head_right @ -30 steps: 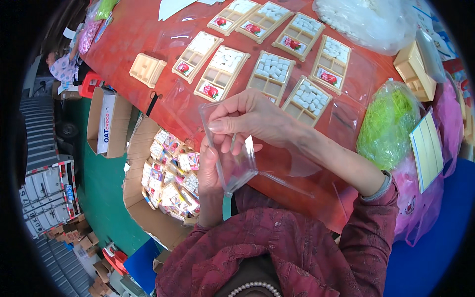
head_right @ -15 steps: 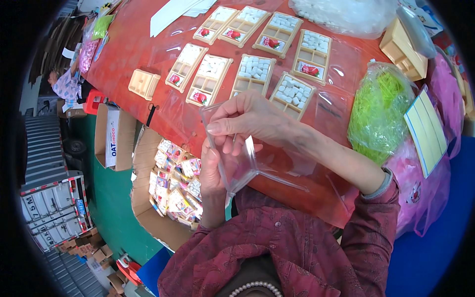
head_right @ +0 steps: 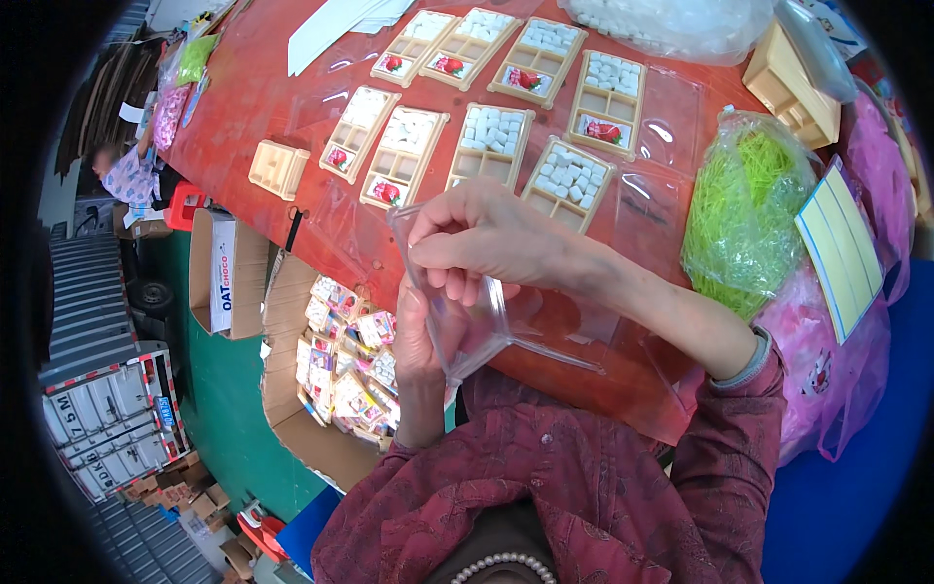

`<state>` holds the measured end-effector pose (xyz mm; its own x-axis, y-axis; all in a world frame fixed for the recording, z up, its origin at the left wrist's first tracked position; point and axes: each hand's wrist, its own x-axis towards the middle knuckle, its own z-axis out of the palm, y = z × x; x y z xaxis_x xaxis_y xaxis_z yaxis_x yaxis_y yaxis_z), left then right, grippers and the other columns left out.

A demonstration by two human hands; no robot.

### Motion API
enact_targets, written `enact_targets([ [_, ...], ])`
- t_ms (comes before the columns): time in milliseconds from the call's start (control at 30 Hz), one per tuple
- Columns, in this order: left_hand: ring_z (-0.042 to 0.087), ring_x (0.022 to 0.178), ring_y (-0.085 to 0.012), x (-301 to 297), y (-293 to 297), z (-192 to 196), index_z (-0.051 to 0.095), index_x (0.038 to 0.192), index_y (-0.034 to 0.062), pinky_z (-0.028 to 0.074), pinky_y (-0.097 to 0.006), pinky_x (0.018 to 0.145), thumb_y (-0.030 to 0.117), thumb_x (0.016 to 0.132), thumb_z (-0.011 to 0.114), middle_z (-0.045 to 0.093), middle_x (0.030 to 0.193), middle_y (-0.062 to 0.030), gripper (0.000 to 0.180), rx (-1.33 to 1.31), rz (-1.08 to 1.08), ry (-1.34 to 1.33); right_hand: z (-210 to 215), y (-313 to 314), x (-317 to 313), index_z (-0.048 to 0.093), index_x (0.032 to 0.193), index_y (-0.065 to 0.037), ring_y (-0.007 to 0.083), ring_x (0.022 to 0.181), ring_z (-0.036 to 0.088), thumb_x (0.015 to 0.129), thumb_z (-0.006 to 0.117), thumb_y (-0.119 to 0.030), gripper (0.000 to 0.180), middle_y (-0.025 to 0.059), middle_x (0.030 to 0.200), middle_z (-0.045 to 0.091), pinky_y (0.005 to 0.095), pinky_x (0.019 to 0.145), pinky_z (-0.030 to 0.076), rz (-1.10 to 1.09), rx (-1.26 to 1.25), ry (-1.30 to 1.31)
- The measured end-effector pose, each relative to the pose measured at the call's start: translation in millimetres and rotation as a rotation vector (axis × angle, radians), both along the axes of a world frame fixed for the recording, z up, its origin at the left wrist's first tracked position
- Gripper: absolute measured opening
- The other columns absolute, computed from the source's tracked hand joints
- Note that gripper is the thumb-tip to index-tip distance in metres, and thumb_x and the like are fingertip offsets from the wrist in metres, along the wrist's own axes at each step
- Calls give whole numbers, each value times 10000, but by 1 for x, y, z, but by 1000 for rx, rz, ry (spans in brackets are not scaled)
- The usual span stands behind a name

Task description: Organizing and packaging small items into partitioned wooden trays and plastic bags.

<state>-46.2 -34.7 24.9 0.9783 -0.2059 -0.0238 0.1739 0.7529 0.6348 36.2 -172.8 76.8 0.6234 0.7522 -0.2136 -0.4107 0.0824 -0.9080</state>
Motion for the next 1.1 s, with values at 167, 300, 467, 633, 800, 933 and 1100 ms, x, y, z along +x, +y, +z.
enact_targets([
  [167, 536, 871, -188, -2, 1, -9, 467, 1016, -16, 469, -371, 831, 390, 826, 612, 513, 921, -98, 470, -65, 3, 19, 5, 1, 1, 619, 771, 1, 65, 492, 547, 817, 559, -131, 152, 27, 598, 580, 186, 437, 409, -28, -83, -126],
  [300, 556, 867, -214, -5, 1, -15, 509, 980, 1, 441, -343, 812, 390, 847, 567, 564, 893, -123, 416, 95, -2, 62, -1, -10, 1, 608, 758, 10, 63, 492, 542, 807, 546, -127, 158, 33, 592, 575, 190, 422, 396, -33, -56, -229],
  [467, 521, 837, -248, 4, 4, 4, 494, 954, 41, 486, -520, 804, 444, 884, 420, 544, 911, -104, 417, 44, -30, 136, 3, -16, 0, 574, 696, -18, 58, 477, 518, 810, 545, -145, 173, 21, 586, 558, 195, 416, 398, -146, 144, -27],
  [633, 511, 980, -264, 9, -11, 22, 456, 1137, -5, 463, -462, 848, 363, 858, 463, 524, 1049, -131, 462, 69, 91, 236, 1, -32, -2, 565, 693, -29, 55, 472, 510, 811, 543, -153, 173, 7, 571, 536, 190, 410, 401, -244, 137, 37],
  [800, 502, 903, -222, 13, -18, -1, 486, 1077, 73, 459, -420, 866, 333, 873, 499, 501, 915, -88, 331, 26, -125, 140, 3, -36, -8, 564, 667, -16, 70, 466, 520, 769, 559, -139, 160, 34, 570, 550, 207, 403, 402, -201, 131, -55],
  [933, 494, 1038, -226, 14, -26, 16, 440, 1192, 61, 451, -394, 884, 283, 871, 531, 495, 1094, -114, 401, -5, -82, 392, 3, -36, -6, 560, 688, -4, 89, 523, 511, 762, 613, -183, 201, 30, 603, 541, 239, 443, 403, -336, -47, -271],
  [1100, 512, 1085, -180, 7, -30, 31, 401, 1284, 57, 447, -378, 896, 249, 878, 544, 478, 1245, -83, 471, 723, 9, -243, 8, -48, -4, 547, 733, 5, 83, 603, 486, 734, 661, -166, 205, 14, 633, 525, 259, 516, 398, -314, -81, -526],
])
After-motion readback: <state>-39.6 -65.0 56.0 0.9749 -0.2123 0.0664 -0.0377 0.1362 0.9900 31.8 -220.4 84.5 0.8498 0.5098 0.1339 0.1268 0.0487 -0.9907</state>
